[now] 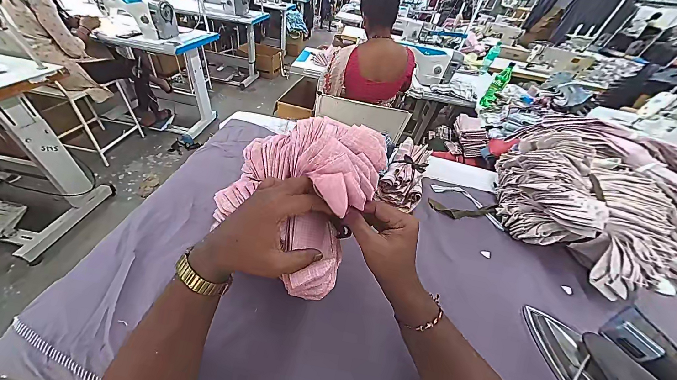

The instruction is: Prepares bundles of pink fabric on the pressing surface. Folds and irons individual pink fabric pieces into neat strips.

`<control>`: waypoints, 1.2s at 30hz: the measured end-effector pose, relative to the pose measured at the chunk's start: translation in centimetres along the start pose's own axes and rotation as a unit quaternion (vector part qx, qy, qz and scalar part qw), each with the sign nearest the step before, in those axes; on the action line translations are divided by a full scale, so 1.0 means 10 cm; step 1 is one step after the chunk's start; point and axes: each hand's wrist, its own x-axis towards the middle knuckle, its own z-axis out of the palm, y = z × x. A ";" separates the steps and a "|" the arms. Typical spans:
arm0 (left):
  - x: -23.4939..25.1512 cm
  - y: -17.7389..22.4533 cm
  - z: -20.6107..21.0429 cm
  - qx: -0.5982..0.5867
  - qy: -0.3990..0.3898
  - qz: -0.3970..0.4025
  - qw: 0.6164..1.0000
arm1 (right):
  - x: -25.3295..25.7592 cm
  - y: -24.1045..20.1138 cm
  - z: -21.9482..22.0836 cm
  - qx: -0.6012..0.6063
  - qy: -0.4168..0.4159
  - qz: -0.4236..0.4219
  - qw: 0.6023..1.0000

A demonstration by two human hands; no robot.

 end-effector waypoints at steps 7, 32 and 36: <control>-0.01 -0.03 0.02 0.004 0.018 -0.047 0.999 | 0.02 0.04 -0.07 -0.028 -0.007 0.002 1.000; -0.01 -0.06 0.06 0.043 -0.001 -0.045 0.998 | 0.08 -0.39 -0.14 -0.250 0.020 -0.187 0.950; 0.00 -0.06 0.09 0.028 0.009 -0.036 0.999 | 0.08 -0.29 -0.17 -0.242 -0.017 -0.148 0.959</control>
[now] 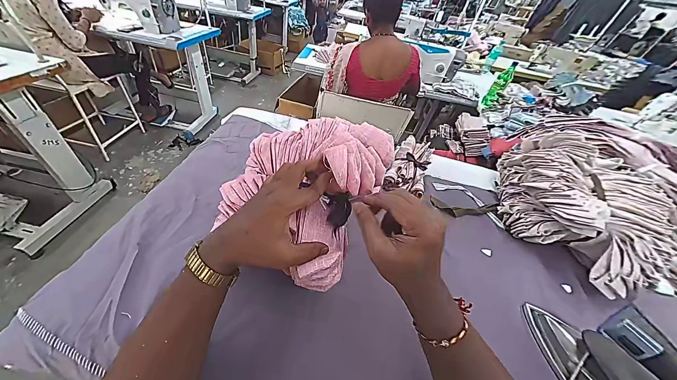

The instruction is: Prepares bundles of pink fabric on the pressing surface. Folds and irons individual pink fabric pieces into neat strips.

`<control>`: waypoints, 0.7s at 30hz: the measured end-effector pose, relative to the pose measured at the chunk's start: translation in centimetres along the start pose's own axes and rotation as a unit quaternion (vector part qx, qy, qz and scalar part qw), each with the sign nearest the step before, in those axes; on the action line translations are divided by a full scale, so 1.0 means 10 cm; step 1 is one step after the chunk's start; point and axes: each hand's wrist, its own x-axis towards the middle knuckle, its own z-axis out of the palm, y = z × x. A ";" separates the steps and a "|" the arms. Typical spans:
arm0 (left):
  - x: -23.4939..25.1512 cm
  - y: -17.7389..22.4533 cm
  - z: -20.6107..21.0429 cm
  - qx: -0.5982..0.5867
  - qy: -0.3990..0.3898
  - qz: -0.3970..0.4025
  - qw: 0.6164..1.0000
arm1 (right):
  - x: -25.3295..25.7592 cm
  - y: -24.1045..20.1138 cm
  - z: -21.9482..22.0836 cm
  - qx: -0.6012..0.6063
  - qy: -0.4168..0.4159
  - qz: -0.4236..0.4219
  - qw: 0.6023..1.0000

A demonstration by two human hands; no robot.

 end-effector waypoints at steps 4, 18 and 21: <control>0.01 0.05 0.01 0.011 0.000 0.001 1.000 | -0.21 0.17 0.26 -0.088 -0.061 0.053 0.993; 0.04 0.07 -0.04 0.004 -0.001 0.028 1.000 | -0.11 0.04 0.13 0.072 -0.094 0.092 0.989; 0.02 0.06 -0.06 0.000 0.000 0.020 1.000 | -0.09 -0.04 0.13 0.095 -0.084 0.067 0.990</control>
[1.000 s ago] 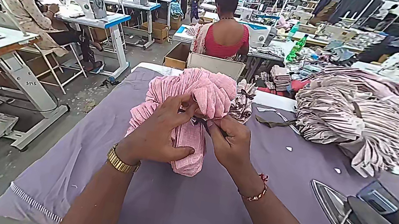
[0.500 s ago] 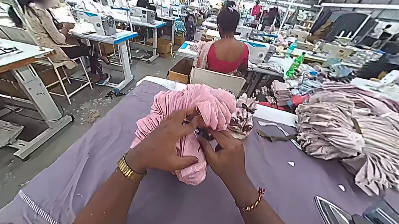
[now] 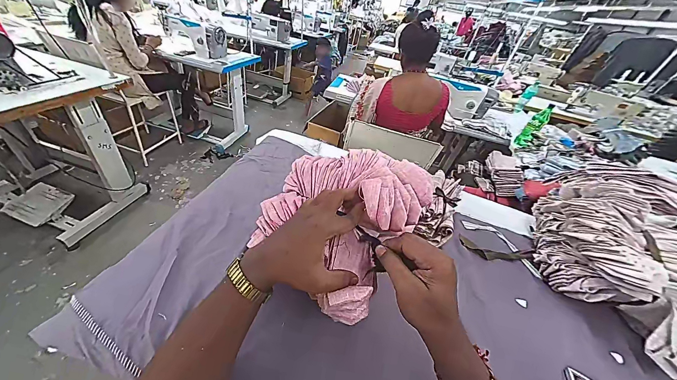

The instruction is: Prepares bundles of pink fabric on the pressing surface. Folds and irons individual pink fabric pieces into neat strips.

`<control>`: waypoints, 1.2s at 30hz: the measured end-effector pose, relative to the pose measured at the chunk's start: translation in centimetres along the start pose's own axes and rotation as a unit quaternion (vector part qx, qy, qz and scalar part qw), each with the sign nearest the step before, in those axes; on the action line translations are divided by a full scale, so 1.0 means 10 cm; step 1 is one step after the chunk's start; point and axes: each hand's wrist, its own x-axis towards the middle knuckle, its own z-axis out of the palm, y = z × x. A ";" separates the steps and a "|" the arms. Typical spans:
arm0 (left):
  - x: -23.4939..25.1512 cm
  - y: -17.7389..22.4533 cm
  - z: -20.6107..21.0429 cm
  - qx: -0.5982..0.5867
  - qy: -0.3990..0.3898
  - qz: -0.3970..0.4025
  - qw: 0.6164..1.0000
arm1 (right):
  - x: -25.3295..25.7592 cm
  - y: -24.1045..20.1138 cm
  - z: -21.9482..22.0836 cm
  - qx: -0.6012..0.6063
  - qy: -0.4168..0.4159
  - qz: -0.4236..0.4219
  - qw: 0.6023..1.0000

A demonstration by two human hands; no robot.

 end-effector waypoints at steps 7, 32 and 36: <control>-0.03 -0.06 -0.02 -0.028 -0.005 -0.005 1.000 | 0.02 -0.03 -0.01 0.137 -0.004 -0.007 0.991; -0.03 -0.16 0.10 -0.131 0.092 -0.068 0.985 | -0.07 0.38 0.06 0.002 -0.029 0.025 0.999; -0.03 -0.24 0.14 -0.126 0.106 -0.072 0.984 | 0.00 0.50 -0.11 0.046 -0.078 0.076 0.993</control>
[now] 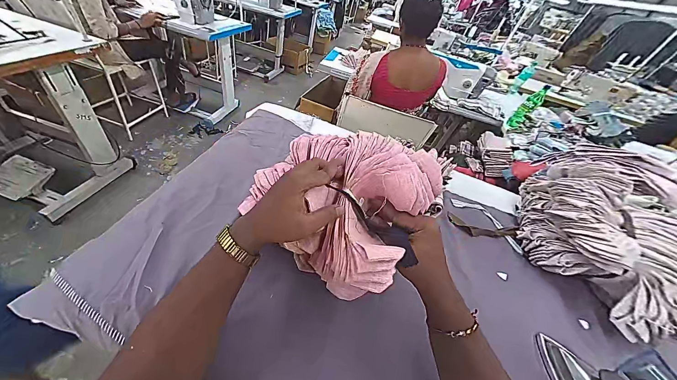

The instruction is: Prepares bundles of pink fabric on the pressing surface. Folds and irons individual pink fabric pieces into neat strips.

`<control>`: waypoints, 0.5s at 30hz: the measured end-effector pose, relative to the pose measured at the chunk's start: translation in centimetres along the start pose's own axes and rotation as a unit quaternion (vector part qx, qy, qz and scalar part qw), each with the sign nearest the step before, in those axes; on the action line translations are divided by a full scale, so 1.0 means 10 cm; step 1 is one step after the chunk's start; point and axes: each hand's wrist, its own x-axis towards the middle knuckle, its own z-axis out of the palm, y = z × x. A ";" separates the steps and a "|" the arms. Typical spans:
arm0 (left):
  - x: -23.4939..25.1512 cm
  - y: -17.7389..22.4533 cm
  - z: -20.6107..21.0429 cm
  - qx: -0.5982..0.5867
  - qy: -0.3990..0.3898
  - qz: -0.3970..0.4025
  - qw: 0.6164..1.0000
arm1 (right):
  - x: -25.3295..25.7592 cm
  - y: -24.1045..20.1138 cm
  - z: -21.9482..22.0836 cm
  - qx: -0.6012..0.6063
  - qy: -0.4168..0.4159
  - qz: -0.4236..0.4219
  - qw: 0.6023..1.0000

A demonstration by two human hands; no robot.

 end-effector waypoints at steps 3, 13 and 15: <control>-0.02 -0.03 0.00 0.032 -0.017 -0.013 0.999 | 0.00 0.06 -0.01 -0.014 -0.022 0.007 1.000; -0.05 -0.09 -0.04 -0.151 0.272 0.018 0.950 | -0.01 -0.02 0.02 0.099 0.035 -0.007 0.994; -0.04 -0.13 -0.16 -0.257 0.402 -0.028 0.879 | -0.01 0.01 -0.02 0.119 0.086 0.026 0.989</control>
